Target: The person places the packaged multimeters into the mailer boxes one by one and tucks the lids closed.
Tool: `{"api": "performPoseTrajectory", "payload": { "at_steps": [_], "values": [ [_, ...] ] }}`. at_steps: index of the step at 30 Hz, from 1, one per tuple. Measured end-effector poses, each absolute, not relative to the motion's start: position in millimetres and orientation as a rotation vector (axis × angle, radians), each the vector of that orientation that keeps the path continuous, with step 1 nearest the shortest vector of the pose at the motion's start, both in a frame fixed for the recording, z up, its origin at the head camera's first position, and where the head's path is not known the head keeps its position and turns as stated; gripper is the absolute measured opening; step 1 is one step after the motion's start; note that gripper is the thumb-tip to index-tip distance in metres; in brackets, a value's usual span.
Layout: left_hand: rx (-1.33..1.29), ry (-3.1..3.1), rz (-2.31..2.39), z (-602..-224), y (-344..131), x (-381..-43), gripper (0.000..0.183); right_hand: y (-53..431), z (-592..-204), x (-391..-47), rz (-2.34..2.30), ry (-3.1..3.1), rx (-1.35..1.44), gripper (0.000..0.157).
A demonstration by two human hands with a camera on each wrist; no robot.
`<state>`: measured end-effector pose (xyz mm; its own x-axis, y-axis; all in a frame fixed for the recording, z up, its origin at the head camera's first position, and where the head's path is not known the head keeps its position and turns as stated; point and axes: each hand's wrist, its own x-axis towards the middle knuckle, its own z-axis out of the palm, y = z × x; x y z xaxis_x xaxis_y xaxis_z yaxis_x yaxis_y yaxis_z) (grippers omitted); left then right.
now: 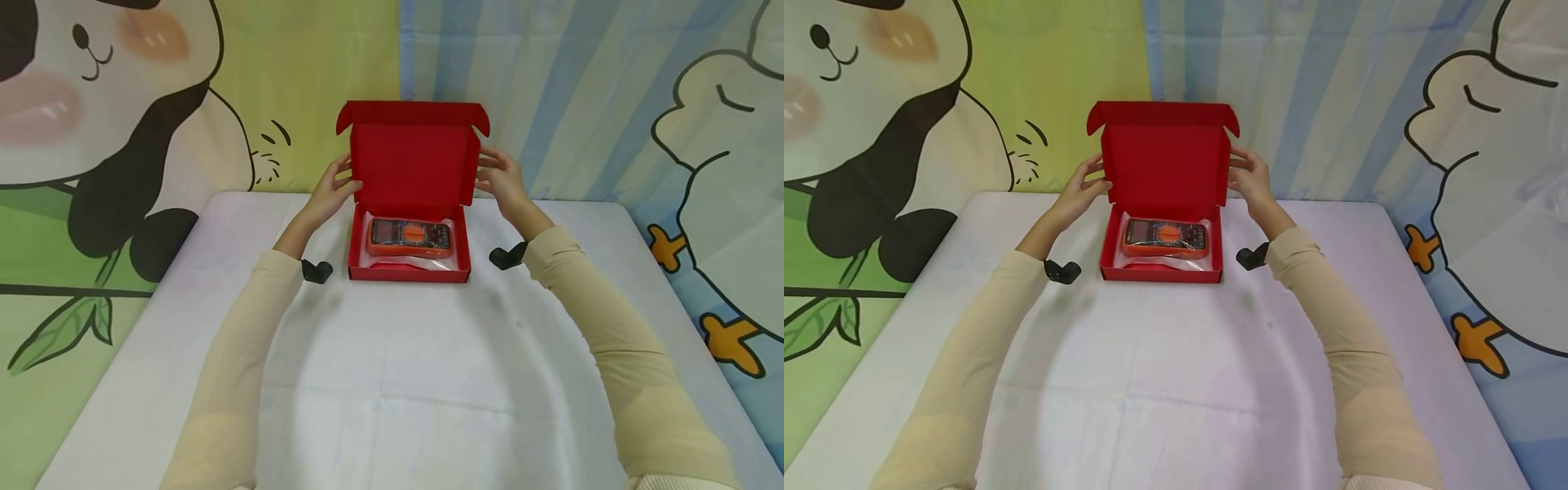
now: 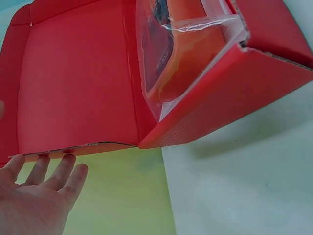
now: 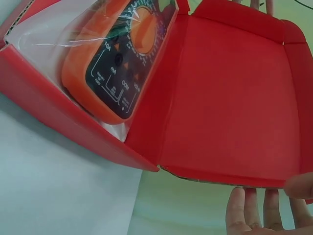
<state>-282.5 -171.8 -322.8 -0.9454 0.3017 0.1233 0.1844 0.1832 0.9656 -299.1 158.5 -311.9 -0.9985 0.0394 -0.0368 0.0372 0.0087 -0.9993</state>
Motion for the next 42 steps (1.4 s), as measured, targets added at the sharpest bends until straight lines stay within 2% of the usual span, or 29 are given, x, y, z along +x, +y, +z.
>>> {"api": "performPoseTrajectory", "payload": {
  "at_steps": [4, 8, 16, 24, 31, 42],
  "values": [
    [0.521, 2.359, 1.905, -324, -172, -282, 0.062, 163, -314, -297, 2.246, -2.198, -0.096, 0.041],
    [0.499, 2.341, 1.971, -328, -173, -283, 0.057, 166, -313, -296, 2.311, -2.163, -0.109, 0.038],
    [0.380, 2.193, 2.102, -332, -173, -283, 0.059, 165, -315, -297, 2.442, -2.050, -0.102, 0.046],
    [0.434, 2.126, 2.141, -338, -173, -286, 0.053, 169, -317, -298, 2.490, -2.031, -0.079, 0.053],
    [0.411, 2.097, 2.188, -354, -177, -298, 0.050, 174, -321, -298, 2.540, -2.000, -0.049, 0.045],
    [0.389, 2.091, 2.195, -358, -180, -297, 0.053, 172, -326, -299, 2.479, -2.134, 0.034, 0.055]
  ]
}}
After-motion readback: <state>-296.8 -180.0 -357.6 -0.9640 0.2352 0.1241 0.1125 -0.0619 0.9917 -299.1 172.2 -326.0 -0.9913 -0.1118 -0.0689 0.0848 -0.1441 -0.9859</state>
